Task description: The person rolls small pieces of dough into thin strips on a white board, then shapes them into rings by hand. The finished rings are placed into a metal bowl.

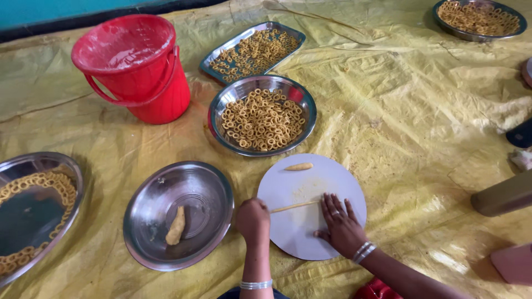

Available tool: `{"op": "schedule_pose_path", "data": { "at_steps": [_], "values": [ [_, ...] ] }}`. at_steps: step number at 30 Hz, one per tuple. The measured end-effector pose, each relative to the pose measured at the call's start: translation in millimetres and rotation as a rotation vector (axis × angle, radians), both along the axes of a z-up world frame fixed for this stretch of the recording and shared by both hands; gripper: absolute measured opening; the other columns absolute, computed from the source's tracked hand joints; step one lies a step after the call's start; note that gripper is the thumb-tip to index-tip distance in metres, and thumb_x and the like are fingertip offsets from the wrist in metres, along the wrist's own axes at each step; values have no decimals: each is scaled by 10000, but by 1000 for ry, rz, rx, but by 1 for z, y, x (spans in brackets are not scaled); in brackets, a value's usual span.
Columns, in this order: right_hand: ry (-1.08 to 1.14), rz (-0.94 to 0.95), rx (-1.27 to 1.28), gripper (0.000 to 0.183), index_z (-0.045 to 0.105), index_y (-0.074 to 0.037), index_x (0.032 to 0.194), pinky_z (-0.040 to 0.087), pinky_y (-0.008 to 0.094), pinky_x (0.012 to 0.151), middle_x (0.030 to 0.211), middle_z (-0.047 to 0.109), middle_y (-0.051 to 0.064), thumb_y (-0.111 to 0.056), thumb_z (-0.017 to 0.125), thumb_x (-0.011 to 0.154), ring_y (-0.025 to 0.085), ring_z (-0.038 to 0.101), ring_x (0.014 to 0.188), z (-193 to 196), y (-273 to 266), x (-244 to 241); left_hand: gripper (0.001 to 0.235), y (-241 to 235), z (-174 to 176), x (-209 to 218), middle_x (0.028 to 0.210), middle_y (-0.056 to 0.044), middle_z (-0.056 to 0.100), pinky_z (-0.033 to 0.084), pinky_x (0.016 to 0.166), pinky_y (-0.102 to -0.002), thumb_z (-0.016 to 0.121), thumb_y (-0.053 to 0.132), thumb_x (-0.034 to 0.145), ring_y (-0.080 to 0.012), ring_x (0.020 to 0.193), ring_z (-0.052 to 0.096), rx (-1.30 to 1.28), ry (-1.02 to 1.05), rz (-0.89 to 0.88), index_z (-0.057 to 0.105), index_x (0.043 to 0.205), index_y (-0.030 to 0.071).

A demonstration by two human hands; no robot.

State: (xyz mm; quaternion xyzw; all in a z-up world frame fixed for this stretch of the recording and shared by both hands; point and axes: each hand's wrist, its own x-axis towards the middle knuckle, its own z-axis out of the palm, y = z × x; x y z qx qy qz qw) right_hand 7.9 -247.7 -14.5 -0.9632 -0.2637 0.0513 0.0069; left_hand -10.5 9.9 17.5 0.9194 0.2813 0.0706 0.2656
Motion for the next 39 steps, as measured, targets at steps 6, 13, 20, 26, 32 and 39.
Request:
{"op": "schedule_pose_path", "data": {
  "at_steps": [6, 13, 20, 26, 32, 39],
  "values": [
    [-92, -52, 7, 1017, 149, -16, 1577, 77, 516, 1233, 1662, 170, 175, -701, 473, 900, 322, 122, 1544, -8, 10, 28, 337, -1, -12, -4, 1059, -141, 693, 593, 787, -466, 729, 393, 899, -354, 968, 712, 79, 236, 81, 688, 1036, 88],
    [189, -72, -180, 1110, 5, 40, 1578, 17, 500, 1228, 1677, 14, 220, -769, 408, 934, 339, -15, 1554, 4, 9, -26, 336, 4, -7, -5, 1056, -151, 695, 591, 792, -481, 713, 400, 919, -360, 968, 714, 28, 207, 79, 700, 1026, 82],
    [-30, -172, -51, 1013, 92, -12, 1593, 31, 579, 1226, 1689, 87, 169, -693, 447, 933, 329, 43, 1565, -11, 20, 44, 368, 6, -19, -2, 1018, -163, 740, 584, 833, -479, 705, 438, 927, -352, 1007, 717, -14, 323, 42, 721, 1020, 82],
    [-30, -179, -4, 1019, 106, 0, 1593, 37, 563, 1228, 1684, 102, 181, -685, 456, 925, 323, 72, 1559, -8, 23, 27, 375, 5, -29, -9, 981, -165, 744, 580, 831, -478, 718, 431, 914, -358, 977, 720, 15, 238, 32, 725, 990, 65],
    [152, -115, -91, 1008, 91, -57, 1596, 32, 544, 1253, 1694, 79, 149, -717, 451, 926, 307, 46, 1579, 3, 3, -16, 358, 1, -19, 2, 1008, -174, 752, 583, 821, -487, 764, 426, 878, -370, 999, 721, -42, 256, 30, 743, 991, 88],
    [-20, -54, 83, 1006, 98, 4, 1592, 40, 550, 1220, 1678, 99, 206, -674, 440, 932, 354, 63, 1553, -25, -29, -21, 377, 2, -8, -5, 1035, -167, 746, 602, 814, -471, 857, 378, 800, -358, 1019, 724, -92, 353, 37, 741, 998, 78]
  ]
}}
